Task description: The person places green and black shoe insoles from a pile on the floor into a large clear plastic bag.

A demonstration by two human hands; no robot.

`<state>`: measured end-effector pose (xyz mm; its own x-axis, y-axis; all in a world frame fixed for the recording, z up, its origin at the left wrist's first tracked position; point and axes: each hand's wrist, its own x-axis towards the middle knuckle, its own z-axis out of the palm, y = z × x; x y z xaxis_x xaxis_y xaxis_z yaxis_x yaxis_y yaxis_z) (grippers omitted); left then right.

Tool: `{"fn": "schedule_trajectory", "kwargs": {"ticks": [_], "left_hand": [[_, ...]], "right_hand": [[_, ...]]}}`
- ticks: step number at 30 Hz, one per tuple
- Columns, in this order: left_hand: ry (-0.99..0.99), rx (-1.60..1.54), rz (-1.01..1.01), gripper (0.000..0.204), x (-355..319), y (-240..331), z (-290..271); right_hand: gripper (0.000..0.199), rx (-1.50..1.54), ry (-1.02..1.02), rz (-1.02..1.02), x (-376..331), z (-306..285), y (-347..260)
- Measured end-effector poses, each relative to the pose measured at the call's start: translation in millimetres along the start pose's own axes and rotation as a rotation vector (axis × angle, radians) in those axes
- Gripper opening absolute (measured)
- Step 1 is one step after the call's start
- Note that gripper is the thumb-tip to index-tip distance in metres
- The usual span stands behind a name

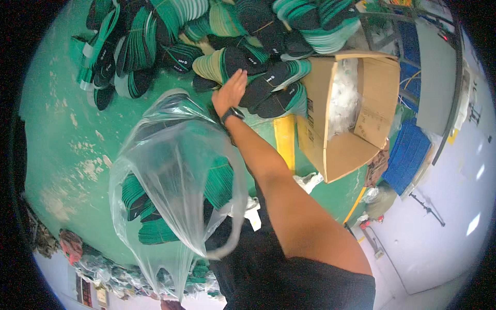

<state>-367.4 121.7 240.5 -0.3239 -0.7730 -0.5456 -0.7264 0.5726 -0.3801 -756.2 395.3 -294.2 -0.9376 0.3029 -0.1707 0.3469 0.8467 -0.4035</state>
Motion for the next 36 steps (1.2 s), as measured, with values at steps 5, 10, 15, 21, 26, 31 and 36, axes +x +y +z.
{"fn": "schedule_trajectory", "kwargs": {"ticks": [5, 10, 15, 21, 26, 31, 36], "left_hand": [[-0.124, 0.142, -0.189, 0.032, 15.5, -7.1, 17.2], [-0.083, -0.079, -0.234, 0.028, 19.6, -26.3, 39.6], [-0.06, -0.413, -0.589, 0.026, 46.6, -5.3, 44.4], [-0.013, -0.528, -0.617, 0.03, 39.6, -32.9, 50.3], [-0.077, -0.523, -0.545, 0.031, 43.9, -46.7, 50.5], [-0.082, -1.317, -0.408, 0.029, 64.8, -8.9, 47.7], [-0.165, -1.676, -0.114, 0.031, 49.0, -30.2, 29.8]], "right_hand": [[0.124, -0.278, 0.023, 0.064, 44.6, 74.3, -30.5], [0.131, -0.334, 0.057, -0.058, 55.4, 90.3, -11.8], [0.125, -0.382, -0.033, -0.141, 57.8, 72.0, 0.6], [0.12, -0.126, -0.074, -0.131, 48.3, 27.8, 43.9], [0.122, -0.122, 0.163, 0.01, 68.1, 48.9, 53.4], [0.107, -0.032, 0.02, -0.044, 88.0, 26.7, 36.5], [0.097, 0.33, -0.033, -0.197, 34.7, -94.2, 27.7]]}}
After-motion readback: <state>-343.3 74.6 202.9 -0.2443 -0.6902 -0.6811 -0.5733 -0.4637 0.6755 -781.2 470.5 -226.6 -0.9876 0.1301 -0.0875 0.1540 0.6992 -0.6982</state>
